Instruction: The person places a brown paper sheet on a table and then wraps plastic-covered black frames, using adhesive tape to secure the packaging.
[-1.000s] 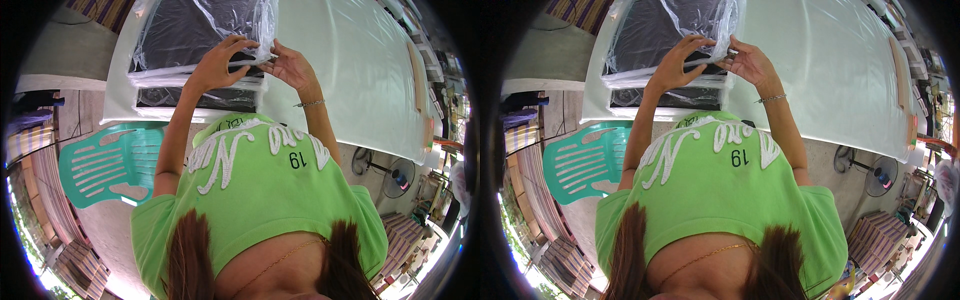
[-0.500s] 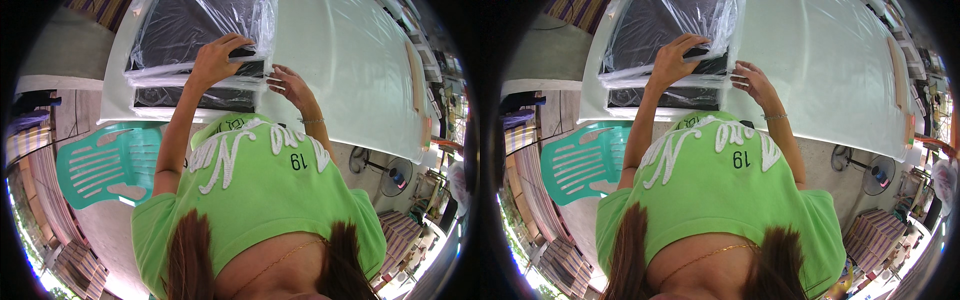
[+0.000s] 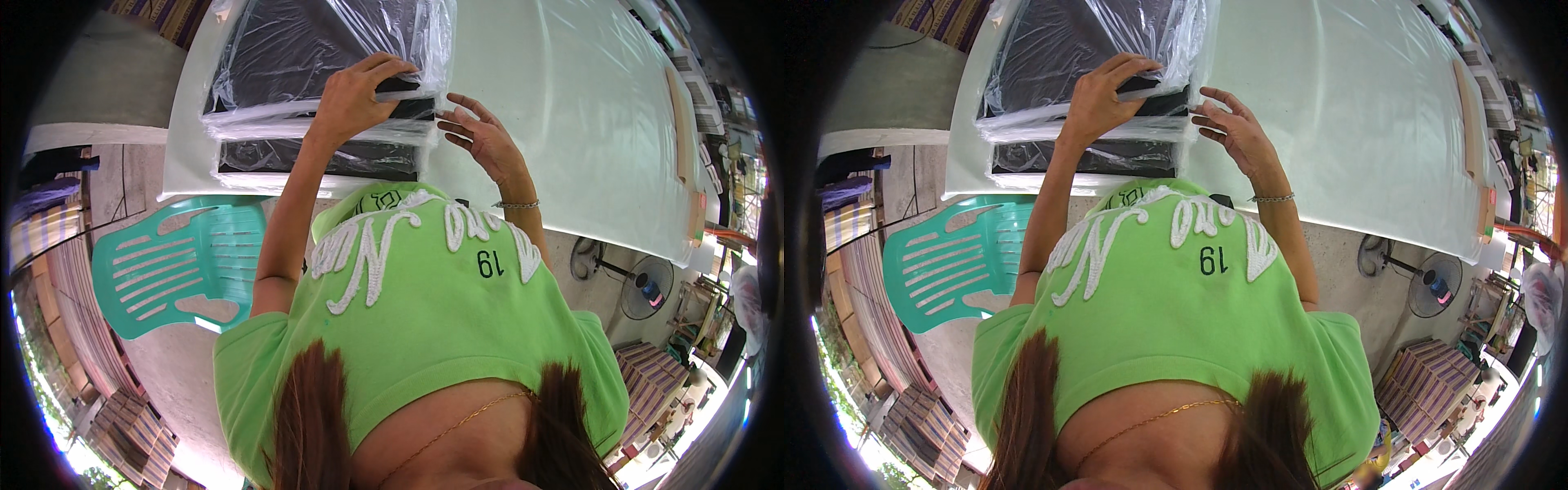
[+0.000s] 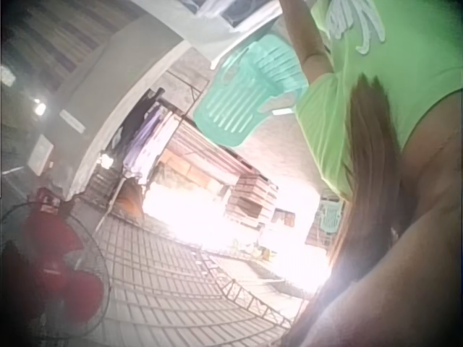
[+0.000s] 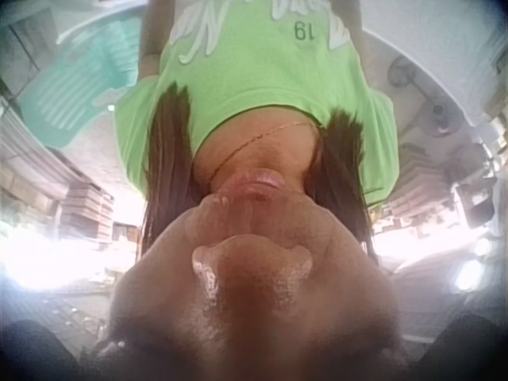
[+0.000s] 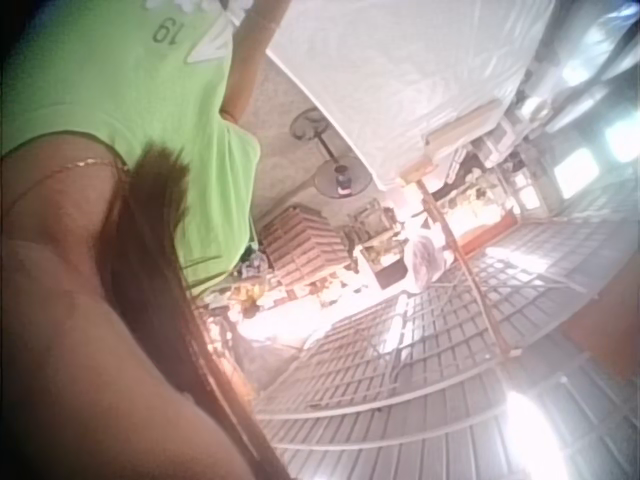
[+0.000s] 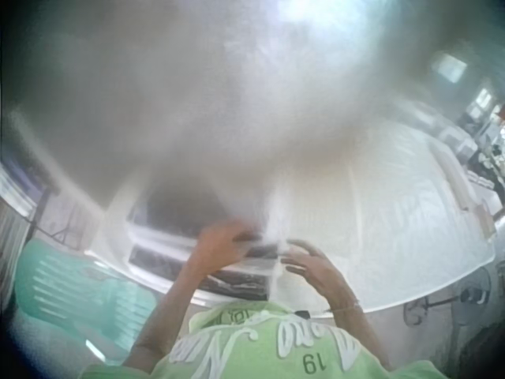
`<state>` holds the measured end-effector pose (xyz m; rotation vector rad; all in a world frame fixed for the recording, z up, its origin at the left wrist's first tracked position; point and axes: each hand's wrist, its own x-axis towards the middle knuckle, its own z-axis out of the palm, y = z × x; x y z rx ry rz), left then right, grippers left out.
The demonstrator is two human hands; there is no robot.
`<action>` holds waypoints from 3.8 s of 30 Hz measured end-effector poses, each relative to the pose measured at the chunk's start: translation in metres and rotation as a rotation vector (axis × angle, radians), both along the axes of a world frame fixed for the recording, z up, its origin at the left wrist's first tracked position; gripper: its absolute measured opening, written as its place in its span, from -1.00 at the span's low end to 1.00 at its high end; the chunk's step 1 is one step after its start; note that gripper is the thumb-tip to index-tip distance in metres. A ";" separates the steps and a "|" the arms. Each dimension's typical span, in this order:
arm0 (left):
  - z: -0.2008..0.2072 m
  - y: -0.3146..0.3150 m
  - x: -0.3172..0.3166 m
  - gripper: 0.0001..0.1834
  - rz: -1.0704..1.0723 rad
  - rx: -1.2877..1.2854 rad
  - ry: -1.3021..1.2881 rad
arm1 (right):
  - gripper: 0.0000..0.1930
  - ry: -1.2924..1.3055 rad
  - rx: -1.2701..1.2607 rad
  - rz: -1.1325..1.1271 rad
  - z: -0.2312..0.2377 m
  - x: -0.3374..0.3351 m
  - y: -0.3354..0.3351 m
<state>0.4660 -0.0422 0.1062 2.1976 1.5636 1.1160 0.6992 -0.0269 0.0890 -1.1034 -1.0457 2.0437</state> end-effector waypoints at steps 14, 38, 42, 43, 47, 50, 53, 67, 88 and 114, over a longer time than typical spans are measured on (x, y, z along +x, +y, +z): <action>0.001 -0.001 0.000 -0.52 0.020 -0.043 0.021 | -0.47 0.236 -0.146 -0.014 -0.001 0.001 0.006; 0.003 -0.003 0.001 -0.53 0.017 -0.053 0.012 | -0.58 -0.010 -0.036 0.058 -0.004 -0.012 0.008; 0.002 -0.003 -0.001 -0.53 0.004 -0.041 0.019 | -0.59 -0.033 -0.036 0.025 -0.005 -0.016 0.005; 0.002 -0.003 -0.001 -0.53 0.005 -0.044 0.016 | -0.60 -0.035 -0.033 0.014 -0.005 -0.016 0.004; 0.002 -0.003 0.000 -0.53 0.010 -0.054 0.008 | -0.61 -0.074 -0.020 0.012 -0.006 -0.016 0.005; 0.000 -0.003 0.000 -0.52 0.012 -0.051 0.014 | -0.58 -0.074 -0.036 0.036 -0.006 -0.015 0.007; 0.001 -0.003 0.000 -0.52 0.011 -0.057 0.018 | -0.54 -0.063 -0.040 0.034 -0.004 -0.014 0.009; 0.003 -0.002 -0.002 -0.53 0.009 -0.052 -0.033 | -0.72 0.406 -0.242 -0.069 -0.022 -0.016 0.034; 0.010 -0.008 -0.007 -0.49 -0.043 -0.126 -0.038 | -0.45 0.634 -0.276 0.029 -0.021 -0.059 0.103; 0.015 -0.045 0.015 -0.64 -0.232 -0.321 0.073 | -0.59 0.035 0.036 -0.019 -0.043 -0.069 0.128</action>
